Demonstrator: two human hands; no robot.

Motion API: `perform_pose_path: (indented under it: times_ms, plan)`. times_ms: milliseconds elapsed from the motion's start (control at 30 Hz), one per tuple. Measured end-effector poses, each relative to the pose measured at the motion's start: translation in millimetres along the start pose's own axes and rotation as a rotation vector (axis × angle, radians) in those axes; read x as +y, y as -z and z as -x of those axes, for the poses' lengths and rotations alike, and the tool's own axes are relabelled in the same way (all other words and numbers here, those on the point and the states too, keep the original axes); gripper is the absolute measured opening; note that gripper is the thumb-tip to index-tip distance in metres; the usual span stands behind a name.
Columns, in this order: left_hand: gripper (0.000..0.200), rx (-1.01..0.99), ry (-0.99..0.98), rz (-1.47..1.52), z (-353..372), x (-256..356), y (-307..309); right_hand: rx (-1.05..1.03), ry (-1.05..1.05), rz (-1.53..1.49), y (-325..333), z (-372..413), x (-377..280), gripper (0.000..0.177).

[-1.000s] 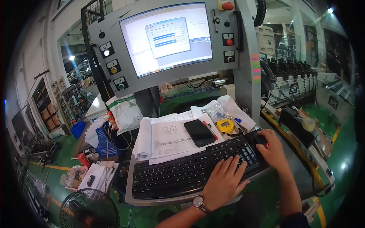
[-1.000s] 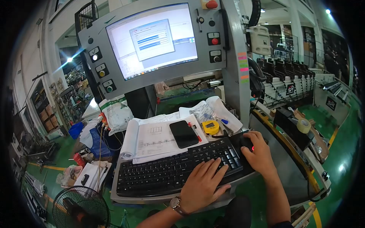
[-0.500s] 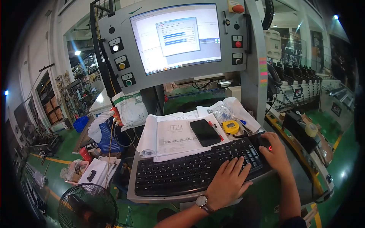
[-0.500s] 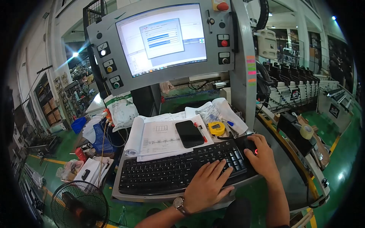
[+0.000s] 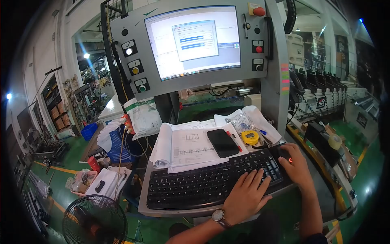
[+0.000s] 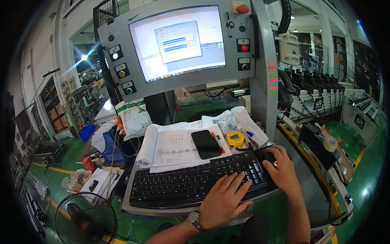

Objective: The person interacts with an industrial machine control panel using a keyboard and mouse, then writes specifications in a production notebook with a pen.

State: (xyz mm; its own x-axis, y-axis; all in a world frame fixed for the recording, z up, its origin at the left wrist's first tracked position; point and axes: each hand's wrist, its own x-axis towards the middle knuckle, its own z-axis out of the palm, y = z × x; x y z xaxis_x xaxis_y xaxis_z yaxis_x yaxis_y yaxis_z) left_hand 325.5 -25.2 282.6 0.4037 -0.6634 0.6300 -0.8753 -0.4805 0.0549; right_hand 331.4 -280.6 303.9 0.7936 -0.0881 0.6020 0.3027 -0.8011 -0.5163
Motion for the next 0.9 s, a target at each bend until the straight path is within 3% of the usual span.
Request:
perform_pose_path:
  times_ms: [900]
  plan:
    - [0.06, 0.017, 0.003, -0.028, -0.1, 2.3, 2.5, -0.012, 0.029, -0.03, 1.2, -0.5, -6.7, 0.041]
